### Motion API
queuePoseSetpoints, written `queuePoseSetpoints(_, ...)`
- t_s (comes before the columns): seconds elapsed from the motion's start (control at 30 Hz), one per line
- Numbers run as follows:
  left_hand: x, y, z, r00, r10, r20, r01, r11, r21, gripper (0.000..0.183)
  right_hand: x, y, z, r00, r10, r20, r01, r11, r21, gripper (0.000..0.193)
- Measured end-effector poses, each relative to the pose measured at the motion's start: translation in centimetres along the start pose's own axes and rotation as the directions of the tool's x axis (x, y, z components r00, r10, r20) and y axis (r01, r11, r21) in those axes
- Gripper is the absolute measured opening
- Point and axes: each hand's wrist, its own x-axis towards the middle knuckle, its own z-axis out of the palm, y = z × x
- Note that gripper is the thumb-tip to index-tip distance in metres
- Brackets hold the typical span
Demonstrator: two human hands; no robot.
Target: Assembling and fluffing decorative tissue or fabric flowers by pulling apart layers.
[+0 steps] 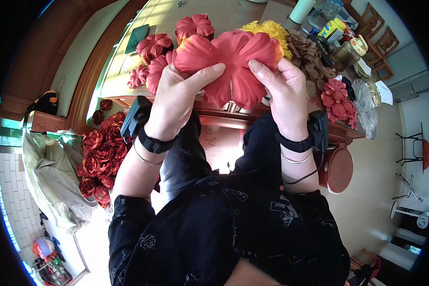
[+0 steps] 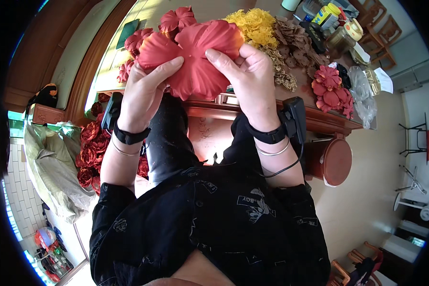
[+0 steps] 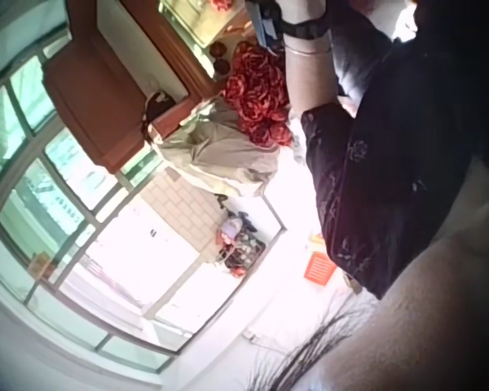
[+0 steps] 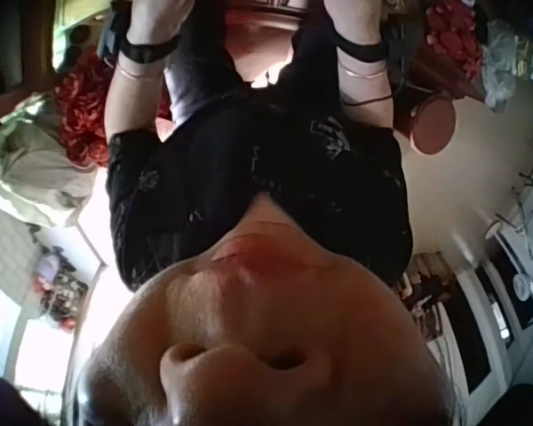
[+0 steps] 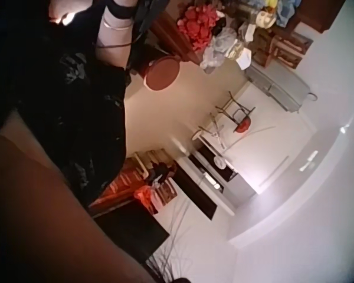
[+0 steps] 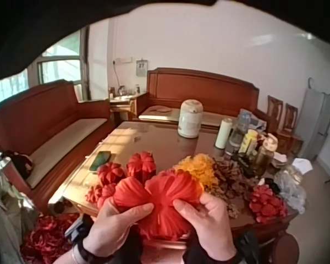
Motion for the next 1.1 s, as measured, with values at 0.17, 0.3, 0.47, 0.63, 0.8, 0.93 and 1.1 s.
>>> queuePoseSetpoints(0.17, 3.8, -0.1, -0.8, 0.996, 0.005, 0.094, -0.008, 0.999, 0.039, 0.021, 2.5, -0.6, -0.5, 0.998, -0.067, 0.001, 0.067, 0.995, -0.071, 0.018)
queuePoseSetpoints(0.3, 5.5, 0.1, -0.8, 0.991, -0.030, 0.133, 0.023, 0.999, 0.049, 0.019, 3.6, -0.2, -1.2, 0.994, -0.110, -0.019, 0.106, 0.983, -0.150, 0.018)
queuePoseSetpoints(0.47, 7.2, 0.3, -0.9, 0.990, -0.057, 0.128, 0.039, 0.989, 0.139, 0.020, 4.7, 0.3, -1.7, 0.989, -0.138, -0.050, 0.126, 0.973, -0.195, 0.018)
queuePoseSetpoints(0.63, 8.9, -0.1, -1.6, 0.990, -0.064, 0.129, 0.041, 0.984, 0.171, 0.017, 5.4, 0.6, -1.8, 0.986, -0.151, -0.066, 0.132, 0.963, -0.236, 0.019)
queuePoseSetpoints(0.8, 9.5, -0.6, -1.7, 0.989, -0.093, 0.111, 0.078, 0.989, 0.128, 0.016, 5.8, 1.0, -1.9, 0.987, -0.147, -0.072, 0.126, 0.963, -0.238, 0.020)
queuePoseSetpoints(0.93, 9.7, -0.9, -1.7, 0.991, -0.084, 0.104, 0.073, 0.992, 0.107, 0.016, 6.0, 1.4, -2.2, 0.990, -0.118, -0.076, 0.098, 0.969, -0.229, 0.019)
queuePoseSetpoints(1.1, 9.8, -1.1, -1.7, 0.991, -0.094, 0.100, 0.084, 0.992, 0.096, 0.016, 6.1, 1.7, -2.4, 0.989, -0.129, -0.073, 0.109, 0.965, -0.238, 0.019)
